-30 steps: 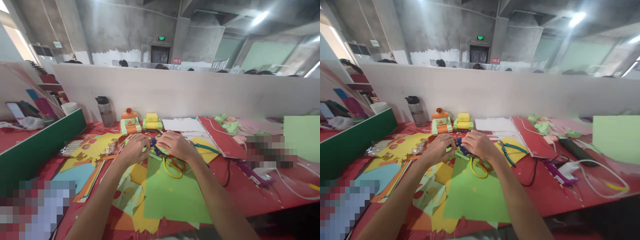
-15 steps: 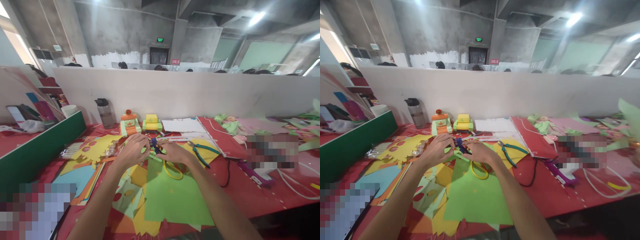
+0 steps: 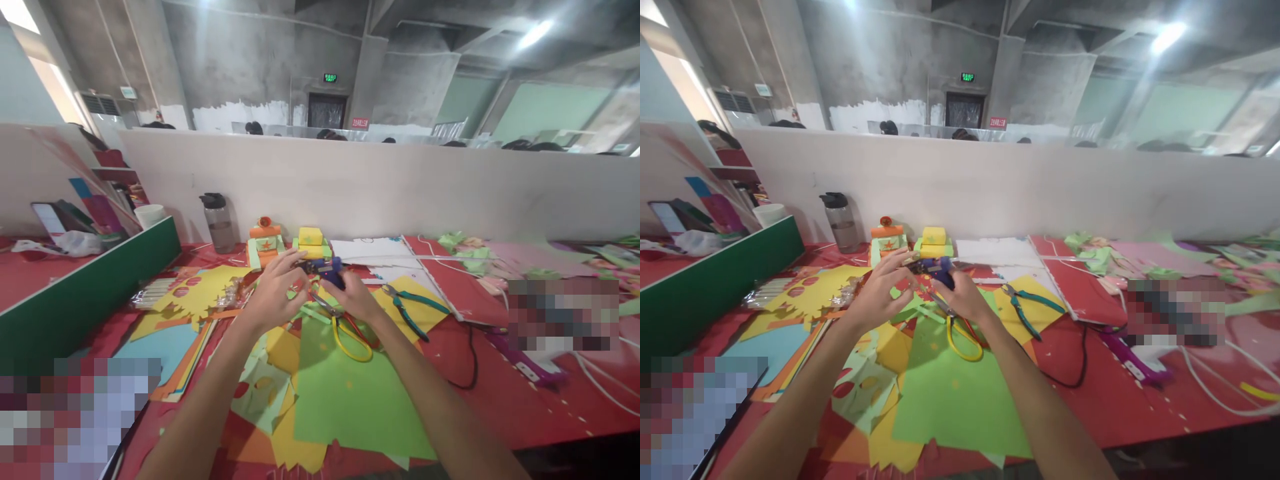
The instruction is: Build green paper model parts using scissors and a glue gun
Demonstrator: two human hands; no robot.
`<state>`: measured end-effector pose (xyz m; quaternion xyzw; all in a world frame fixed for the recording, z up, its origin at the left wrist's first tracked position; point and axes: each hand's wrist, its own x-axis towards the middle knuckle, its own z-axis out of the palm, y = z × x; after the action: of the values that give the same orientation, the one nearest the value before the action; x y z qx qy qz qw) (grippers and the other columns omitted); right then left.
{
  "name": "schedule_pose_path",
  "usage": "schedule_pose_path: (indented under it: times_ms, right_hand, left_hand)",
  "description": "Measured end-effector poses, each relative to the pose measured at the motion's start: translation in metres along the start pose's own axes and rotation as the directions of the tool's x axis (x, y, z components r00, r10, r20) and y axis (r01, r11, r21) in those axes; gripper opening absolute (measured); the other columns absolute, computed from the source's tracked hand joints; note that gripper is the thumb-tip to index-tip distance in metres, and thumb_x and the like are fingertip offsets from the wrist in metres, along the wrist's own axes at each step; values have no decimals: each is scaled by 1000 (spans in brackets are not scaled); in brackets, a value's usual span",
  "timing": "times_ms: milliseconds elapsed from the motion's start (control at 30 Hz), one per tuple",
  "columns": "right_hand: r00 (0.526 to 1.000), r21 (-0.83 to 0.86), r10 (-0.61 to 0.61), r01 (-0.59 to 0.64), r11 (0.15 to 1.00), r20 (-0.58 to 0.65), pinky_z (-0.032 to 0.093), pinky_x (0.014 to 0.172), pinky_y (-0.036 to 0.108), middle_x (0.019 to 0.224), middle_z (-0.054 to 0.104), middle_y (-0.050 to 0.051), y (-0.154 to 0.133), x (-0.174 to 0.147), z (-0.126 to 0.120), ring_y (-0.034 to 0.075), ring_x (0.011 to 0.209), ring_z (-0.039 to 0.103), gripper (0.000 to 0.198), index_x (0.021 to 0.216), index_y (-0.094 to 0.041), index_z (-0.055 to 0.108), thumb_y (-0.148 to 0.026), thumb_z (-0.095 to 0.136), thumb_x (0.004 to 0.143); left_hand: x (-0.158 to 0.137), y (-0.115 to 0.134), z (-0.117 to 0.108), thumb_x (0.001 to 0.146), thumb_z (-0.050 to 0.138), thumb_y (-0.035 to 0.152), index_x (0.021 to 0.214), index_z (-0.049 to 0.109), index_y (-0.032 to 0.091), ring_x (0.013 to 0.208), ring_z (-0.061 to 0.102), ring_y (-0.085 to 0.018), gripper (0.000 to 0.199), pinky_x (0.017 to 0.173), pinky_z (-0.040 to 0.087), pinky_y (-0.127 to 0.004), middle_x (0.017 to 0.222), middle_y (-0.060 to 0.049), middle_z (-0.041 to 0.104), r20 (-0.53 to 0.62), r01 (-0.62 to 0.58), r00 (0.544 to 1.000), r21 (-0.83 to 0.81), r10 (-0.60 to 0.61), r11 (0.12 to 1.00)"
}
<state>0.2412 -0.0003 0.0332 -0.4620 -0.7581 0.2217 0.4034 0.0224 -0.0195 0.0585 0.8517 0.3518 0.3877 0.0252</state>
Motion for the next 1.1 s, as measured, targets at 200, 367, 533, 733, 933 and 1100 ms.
schedule_pose_path:
  times_ms: [200,367,533,733,933,1100]
  right_hand:
    - [963,153,77,-38,988,-259,40,54,27,64,55,0,1,3,-23,16,58,48,38,83,-17,65,-54,59,89]
    - [964,185,41,9,983,-262,50,64,30,70,65,3,0,0,-30,20,68,60,38,94,-19,73,-53,60,89]
    - [990,18,-27,30,999,-135,52,75,35,87,73,5,-3,-9,-29,25,85,66,33,91,-21,74,-51,59,90]
    - [975,-122,-202,190,974,-90,45,63,31,69,62,2,-16,-13,-18,20,65,56,32,71,-23,56,-48,59,91]
    - [930,-263,-356,322,909,-93,41,60,28,71,58,2,-20,-12,-10,18,65,53,31,72,-22,51,-44,58,93]
    - [913,-364,-393,333,870,-105,39,60,28,68,54,1,-18,-12,-14,17,63,51,36,67,-22,50,-46,58,93]
  left_hand:
    - [3,-8,5,85,53,23,77,55,20,122,55,-25,9,105,43,-44,121,-9,62,-147,295,915,-391,-375,872]
    - [4,-22,15,79,53,27,68,55,18,98,61,-21,14,92,48,-37,100,-5,66,-97,464,802,-521,-589,717]
    - [3,-26,16,77,53,27,67,56,18,75,57,-16,13,71,46,-27,77,0,60,-62,512,775,-523,-629,682]
    - [2,-28,20,77,54,26,71,59,18,77,58,-16,12,74,46,-28,79,0,62,-46,507,783,-529,-620,680]
    - [2,-28,23,79,55,25,75,62,17,84,60,-17,11,80,47,-30,89,-2,65,-67,479,810,-498,-583,723]
    - [3,-25,20,80,56,25,74,60,18,83,60,-17,11,77,46,-28,82,-1,63,-91,448,821,-511,-564,734]
